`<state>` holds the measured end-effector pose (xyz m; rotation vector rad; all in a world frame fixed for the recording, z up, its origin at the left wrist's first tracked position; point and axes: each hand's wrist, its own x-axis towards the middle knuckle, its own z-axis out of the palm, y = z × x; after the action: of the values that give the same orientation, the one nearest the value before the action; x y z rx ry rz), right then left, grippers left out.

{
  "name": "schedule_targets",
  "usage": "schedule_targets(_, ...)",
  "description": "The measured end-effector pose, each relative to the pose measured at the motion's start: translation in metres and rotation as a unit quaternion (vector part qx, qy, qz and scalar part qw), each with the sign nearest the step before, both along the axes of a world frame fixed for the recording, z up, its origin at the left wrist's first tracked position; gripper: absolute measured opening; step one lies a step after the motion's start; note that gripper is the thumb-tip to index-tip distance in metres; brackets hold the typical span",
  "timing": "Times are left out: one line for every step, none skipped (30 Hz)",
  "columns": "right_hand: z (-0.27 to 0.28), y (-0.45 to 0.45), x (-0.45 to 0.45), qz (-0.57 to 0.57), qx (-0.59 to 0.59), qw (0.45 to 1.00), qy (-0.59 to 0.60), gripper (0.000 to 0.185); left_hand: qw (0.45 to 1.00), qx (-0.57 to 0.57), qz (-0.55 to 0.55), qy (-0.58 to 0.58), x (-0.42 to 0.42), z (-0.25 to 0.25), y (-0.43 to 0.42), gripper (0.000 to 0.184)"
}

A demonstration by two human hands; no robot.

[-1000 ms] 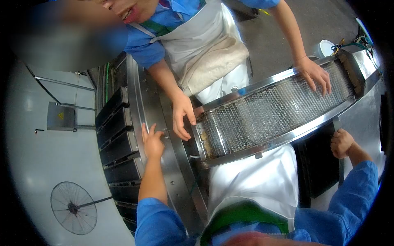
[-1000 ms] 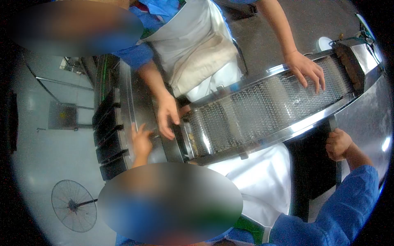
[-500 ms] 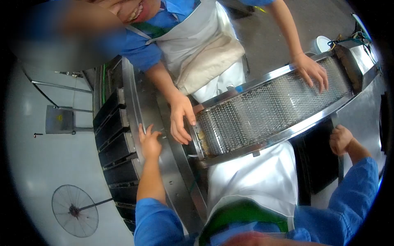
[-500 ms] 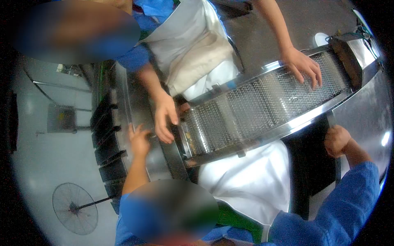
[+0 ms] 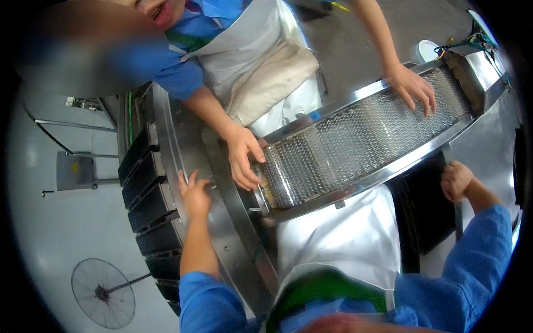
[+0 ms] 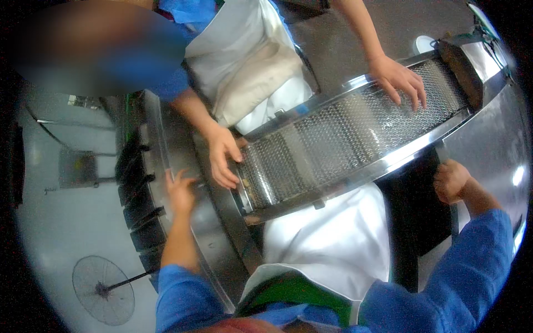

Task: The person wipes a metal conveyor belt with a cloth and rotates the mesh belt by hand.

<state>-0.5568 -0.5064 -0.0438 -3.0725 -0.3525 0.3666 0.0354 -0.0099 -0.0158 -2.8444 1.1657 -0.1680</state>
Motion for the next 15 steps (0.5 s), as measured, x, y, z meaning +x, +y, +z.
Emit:
schedule_targets(0.001, 0.000, 0.001, -0.001, 0.000, 1.000, 0.000, 0.017, 1.000, -0.006, -0.001, -0.005, 0.000, 0.000, 0.000, 0.029)
schedule_targets(0.003, 0.001, 0.002, -0.001, 0.001, 1.000, 0.003, 0.017, 1.000, -0.013, -0.002, -0.011, -0.001, 0.001, -0.001, 0.028)
schedule_targets(0.004, 0.002, 0.003, -0.002, 0.002, 1.000, 0.004, 0.017, 1.000, -0.012, -0.004, -0.011, -0.002, 0.002, -0.002, 0.028)
schedule_targets(0.005, 0.002, 0.005, -0.003, 0.003, 1.000, 0.005, 0.017, 1.000, -0.007, -0.004, -0.011, -0.002, 0.003, -0.003, 0.027)
schedule_targets(0.005, 0.002, 0.007, -0.003, 0.020, 1.000, -0.008, 0.017, 1.000, -0.001, -0.003, -0.010, -0.003, 0.005, -0.004, 0.026)
schedule_targets(0.005, 0.002, 0.007, -0.003, 0.030, 0.999, -0.014, 0.017, 1.000, -0.001, -0.003, -0.010, -0.004, 0.005, -0.004, 0.026)
schedule_targets(0.006, 0.002, 0.008, -0.004, 0.039, 0.999, -0.021, 0.017, 1.000, 0.000, 0.000, -0.007, -0.004, 0.005, -0.004, 0.026)
schedule_targets(0.006, 0.003, 0.009, -0.003, 0.032, 0.999, -0.018, 0.017, 1.000, 0.001, 0.003, -0.004, -0.004, 0.006, -0.005, 0.026)
schedule_targets(0.006, 0.003, 0.009, -0.003, 0.029, 0.999, -0.017, 0.017, 1.000, 0.001, 0.002, -0.004, -0.004, 0.007, -0.005, 0.026)
schedule_targets(0.007, 0.004, 0.009, -0.004, 0.025, 1.000, -0.016, 0.017, 1.000, 0.009, 0.011, -0.001, -0.005, 0.007, -0.005, 0.026)
schedule_targets(0.009, 0.005, 0.010, -0.007, 0.033, 0.999, -0.020, 0.017, 1.000, 0.016, 0.019, 0.003, -0.006, 0.008, -0.007, 0.027)
schedule_targets(0.010, 0.005, 0.012, -0.010, 0.041, 0.999, -0.025, 0.017, 1.000, 0.016, 0.019, 0.003, -0.007, 0.010, -0.008, 0.027)
schedule_targets(0.012, 0.006, 0.013, -0.010, 0.040, 0.999, -0.024, 0.017, 1.000, 0.014, 0.024, 0.007, -0.009, 0.012, -0.009, 0.028)
schedule_targets(0.015, 0.007, 0.015, -0.001, 0.019, 1.000, -0.010, 0.016, 0.999, 0.013, 0.027, 0.012, -0.010, 0.013, -0.011, 0.030)
schedule_targets(0.017, 0.007, 0.013, 0.006, -0.003, 1.000, 0.007, 0.016, 1.000, 0.013, 0.023, 0.016, -0.008, 0.010, -0.010, 0.030)
